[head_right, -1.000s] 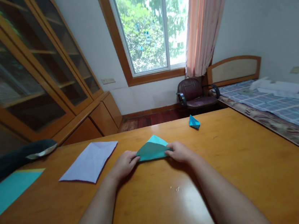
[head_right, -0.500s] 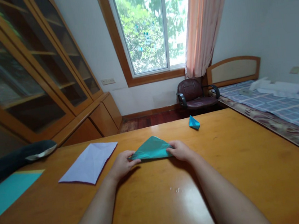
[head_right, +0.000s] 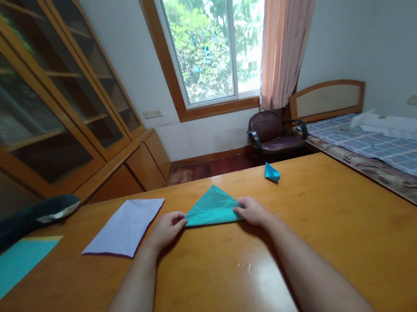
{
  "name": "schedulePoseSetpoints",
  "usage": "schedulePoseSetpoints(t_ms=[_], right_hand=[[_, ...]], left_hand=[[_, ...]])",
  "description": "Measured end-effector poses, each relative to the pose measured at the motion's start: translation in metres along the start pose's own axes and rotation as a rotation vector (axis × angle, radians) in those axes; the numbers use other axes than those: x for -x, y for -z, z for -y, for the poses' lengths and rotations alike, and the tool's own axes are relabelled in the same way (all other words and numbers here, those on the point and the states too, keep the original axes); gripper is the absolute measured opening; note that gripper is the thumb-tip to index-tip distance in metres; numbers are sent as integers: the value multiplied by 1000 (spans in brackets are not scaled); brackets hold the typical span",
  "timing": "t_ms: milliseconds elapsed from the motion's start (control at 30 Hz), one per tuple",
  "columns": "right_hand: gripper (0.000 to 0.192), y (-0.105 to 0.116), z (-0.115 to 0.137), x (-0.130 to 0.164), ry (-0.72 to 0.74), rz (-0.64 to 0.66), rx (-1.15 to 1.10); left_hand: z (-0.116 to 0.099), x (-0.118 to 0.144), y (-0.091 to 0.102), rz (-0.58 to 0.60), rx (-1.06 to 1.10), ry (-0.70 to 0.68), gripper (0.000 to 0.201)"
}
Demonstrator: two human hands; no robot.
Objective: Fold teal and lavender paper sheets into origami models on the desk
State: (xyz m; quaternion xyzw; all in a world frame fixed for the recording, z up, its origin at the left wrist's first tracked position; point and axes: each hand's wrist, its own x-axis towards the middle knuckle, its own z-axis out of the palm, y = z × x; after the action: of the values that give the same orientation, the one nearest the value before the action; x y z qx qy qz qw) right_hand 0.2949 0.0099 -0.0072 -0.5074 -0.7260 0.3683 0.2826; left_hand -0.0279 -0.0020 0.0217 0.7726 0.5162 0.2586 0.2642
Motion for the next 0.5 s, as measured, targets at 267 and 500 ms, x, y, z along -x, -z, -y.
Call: schedulePoseSetpoints(t_ms=[267,500], right_hand=[[20,-2,0,-3,-17,-134,35],[61,-3,0,-3,-55,-182,8]], left_hand=[[13,-5,-4,-147,263,107,33],[6,-2,-4,-49,543,351,50]])
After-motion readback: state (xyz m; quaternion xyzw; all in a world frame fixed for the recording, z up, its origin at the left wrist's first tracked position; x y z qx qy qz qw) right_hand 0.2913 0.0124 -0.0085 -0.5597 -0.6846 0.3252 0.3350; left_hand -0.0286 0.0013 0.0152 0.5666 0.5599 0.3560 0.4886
